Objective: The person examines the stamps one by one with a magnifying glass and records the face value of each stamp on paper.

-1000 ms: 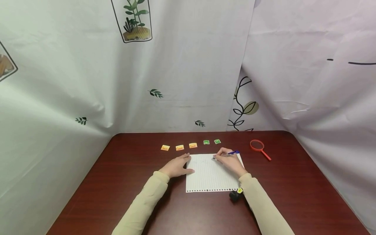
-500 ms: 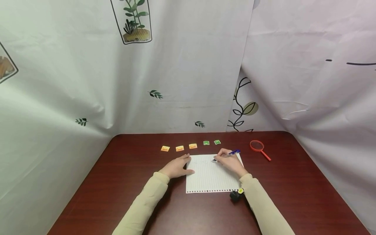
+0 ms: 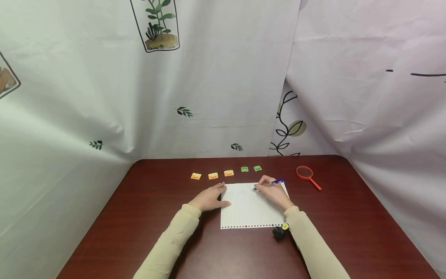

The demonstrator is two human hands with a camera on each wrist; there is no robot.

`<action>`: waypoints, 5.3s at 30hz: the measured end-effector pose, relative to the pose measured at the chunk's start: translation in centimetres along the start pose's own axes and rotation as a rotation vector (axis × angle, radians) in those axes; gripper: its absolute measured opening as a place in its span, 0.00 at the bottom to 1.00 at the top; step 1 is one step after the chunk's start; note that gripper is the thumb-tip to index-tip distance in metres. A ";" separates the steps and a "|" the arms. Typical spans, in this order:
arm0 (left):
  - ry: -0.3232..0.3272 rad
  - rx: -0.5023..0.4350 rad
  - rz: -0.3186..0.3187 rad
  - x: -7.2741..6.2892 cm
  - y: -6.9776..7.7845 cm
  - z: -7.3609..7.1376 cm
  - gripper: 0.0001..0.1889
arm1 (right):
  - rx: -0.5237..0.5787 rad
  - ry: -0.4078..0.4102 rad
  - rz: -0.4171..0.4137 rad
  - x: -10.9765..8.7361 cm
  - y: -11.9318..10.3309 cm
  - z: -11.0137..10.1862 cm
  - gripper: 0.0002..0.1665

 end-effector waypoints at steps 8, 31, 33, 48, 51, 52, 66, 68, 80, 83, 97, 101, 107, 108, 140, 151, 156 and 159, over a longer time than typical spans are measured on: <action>0.006 -0.010 0.008 -0.1 0.0 0.1 0.40 | 0.000 0.033 -0.011 0.0 -0.1 -0.2 0.09; 0.008 -0.008 -0.002 0.2 -0.5 0.3 0.41 | 0.016 0.060 -0.027 0.0 -0.2 -0.7 0.10; 0.008 -0.013 -0.002 0.2 -0.4 0.2 0.41 | 0.019 0.067 -0.025 -0.1 -0.3 -0.8 0.11; 0.004 -0.009 -0.008 -0.1 -0.4 0.3 0.40 | -0.017 0.103 0.003 -0.2 0.0 -1.3 0.11; 0.006 -0.017 -0.008 -0.1 -0.3 0.2 0.40 | -0.010 0.105 0.002 -0.2 0.1 -1.3 0.11; 0.004 -0.017 -0.009 -0.1 -0.3 0.2 0.40 | -0.004 0.107 0.003 -0.3 0.2 -1.3 0.12; 0.003 -0.004 -0.002 0.0 -0.4 0.1 0.41 | 0.020 0.108 -0.020 -0.1 -0.2 -1.5 0.13; 0.003 -0.003 -0.004 0.0 -0.4 0.1 0.41 | 0.017 0.104 -0.026 -0.1 -0.3 -1.5 0.12; 0.005 -0.011 0.001 0.0 -0.3 0.3 0.40 | 0.019 0.098 -0.027 -0.2 -0.1 -1.4 0.12; 0.005 -0.011 0.001 0.0 -0.4 0.3 0.40 | 0.013 0.094 -0.022 -0.2 0.0 -1.4 0.13; 0.003 -0.017 -0.005 -0.2 -0.2 0.1 0.40 | 0.015 0.088 0.017 -0.1 0.6 -1.4 0.12; 0.004 -0.013 -0.011 -0.2 -0.4 0.4 0.40 | 0.016 0.098 0.020 -0.1 0.8 -1.4 0.11; 0.003 -0.011 -0.013 -0.4 -0.4 0.4 0.40 | 0.043 0.099 0.035 0.0 1.2 -1.3 0.13; 0.003 -0.011 -0.012 -0.4 -0.4 0.3 0.40 | 0.058 0.090 0.037 0.0 1.2 -1.3 0.14; 0.002 -0.027 -0.003 -0.9 0.0 0.1 0.40 | -0.282 0.158 -0.383 -4.1 -0.1 -7.8 0.07; 0.006 -0.010 -0.003 -0.8 0.1 0.2 0.40 | -0.351 0.122 -0.329 -5.0 1.7 -10.3 0.13; 0.010 -0.008 0.004 -0.8 0.1 0.1 0.40 | -0.369 0.124 -0.317 -4.8 2.3 -11.4 0.16; 0.012 -0.019 0.006 -0.9 0.1 0.1 0.40 | -0.364 0.118 -0.289 -4.8 2.9 -12.1 0.18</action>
Point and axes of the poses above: each hand's wrist, its own x-axis towards the middle knuckle, its own z-axis out of the palm, y = z × x, the point moved 10 cm from there along x, towards the middle knuckle, and after that the axes turned 5 degrees about z, right-handed, at the moved point
